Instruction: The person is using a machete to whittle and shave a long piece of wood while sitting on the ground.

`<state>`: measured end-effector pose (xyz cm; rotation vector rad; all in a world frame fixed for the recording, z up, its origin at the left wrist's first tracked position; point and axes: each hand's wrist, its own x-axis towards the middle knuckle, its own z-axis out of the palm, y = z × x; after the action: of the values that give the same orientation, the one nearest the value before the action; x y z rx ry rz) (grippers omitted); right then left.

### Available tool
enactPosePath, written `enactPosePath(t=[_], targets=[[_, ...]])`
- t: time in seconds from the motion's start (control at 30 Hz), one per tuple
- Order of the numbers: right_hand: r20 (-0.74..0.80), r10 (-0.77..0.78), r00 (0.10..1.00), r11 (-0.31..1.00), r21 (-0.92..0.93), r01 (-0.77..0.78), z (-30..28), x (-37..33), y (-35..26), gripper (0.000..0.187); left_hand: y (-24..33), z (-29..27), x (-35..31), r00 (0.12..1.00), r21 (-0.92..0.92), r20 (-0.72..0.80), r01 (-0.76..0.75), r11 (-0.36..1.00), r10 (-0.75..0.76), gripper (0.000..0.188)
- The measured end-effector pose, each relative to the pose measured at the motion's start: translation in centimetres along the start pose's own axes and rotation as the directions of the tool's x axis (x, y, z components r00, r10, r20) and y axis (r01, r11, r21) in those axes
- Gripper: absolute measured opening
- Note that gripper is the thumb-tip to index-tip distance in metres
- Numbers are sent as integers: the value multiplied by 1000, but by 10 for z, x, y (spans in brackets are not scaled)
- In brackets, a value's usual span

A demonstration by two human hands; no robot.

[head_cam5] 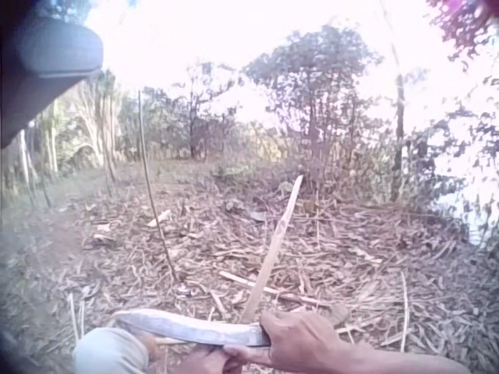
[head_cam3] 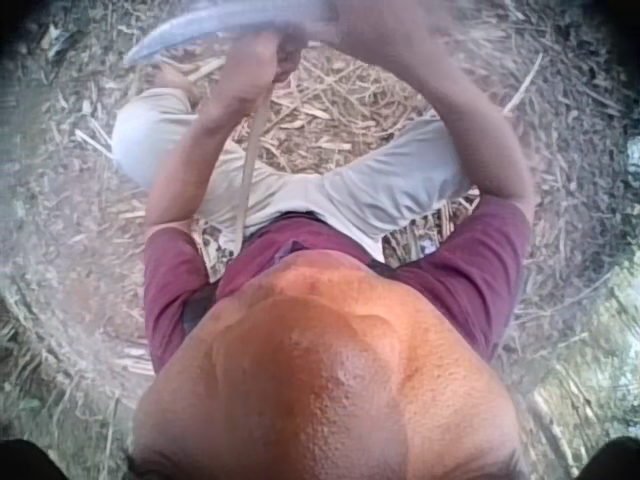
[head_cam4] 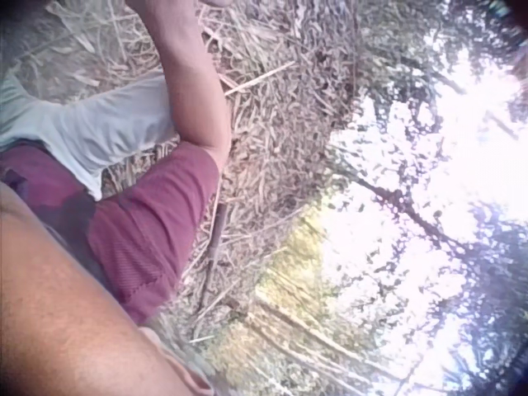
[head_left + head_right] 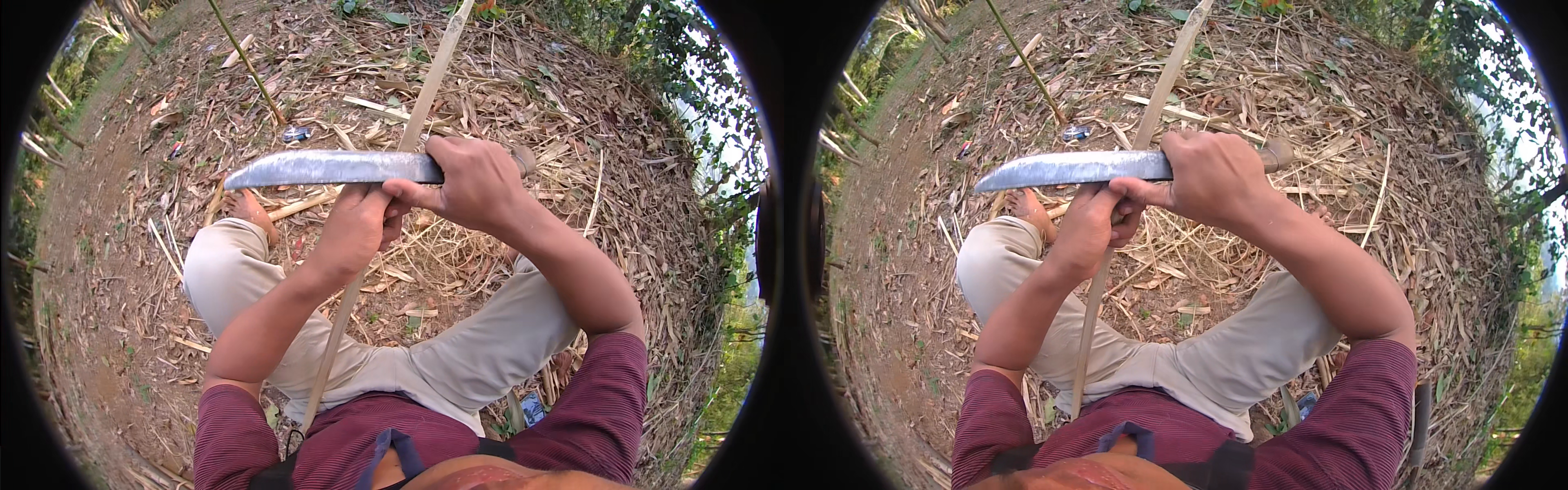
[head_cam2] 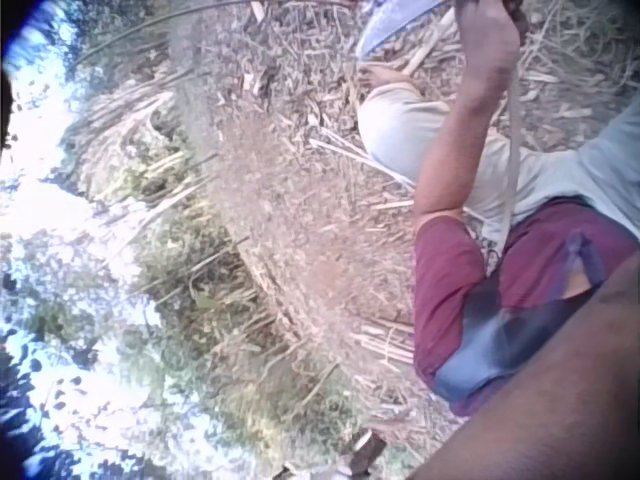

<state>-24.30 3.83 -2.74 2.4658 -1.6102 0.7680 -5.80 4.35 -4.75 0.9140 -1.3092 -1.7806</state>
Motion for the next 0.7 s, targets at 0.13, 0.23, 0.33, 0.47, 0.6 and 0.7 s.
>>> enactPosePath(t=[0.13, 0.23, 0.33, 0.47, 0.6, 0.7], targets=[[67, -16, 998, 999, -30, 18, 3, 1, 4, 68, -3, 3, -2, 994, 219, -25, -102, 970, 110, 23], [-3, -131, 991, 990, -45, 131, 6, 4, 15, 74, -18, -5, -1, 956, 442, 34, -275, 854, 290, 22], [-81, -200, 976, 977, -97, 192, 8, 11, 26, 80, -21, -4, 2, 958, 372, -26, -256, 892, 286, 19], [-145, -231, 962, 963, -174, 205, 6, 17, 38, 79, -2, 8, 7, 968, 388, -84, -187, 902, 237, 25], [-245, -295, 924, 943, -228, 241, 5, 23, 50, 75, 10, 10, 11, 959, 435, -56, -228, 871, 278, 29], [-191, -90, 977, 961, -275, 35, -6, 30, 72, 74, 20, 5, 1, 982, 184, -45, -172, 968, 183, 23]])
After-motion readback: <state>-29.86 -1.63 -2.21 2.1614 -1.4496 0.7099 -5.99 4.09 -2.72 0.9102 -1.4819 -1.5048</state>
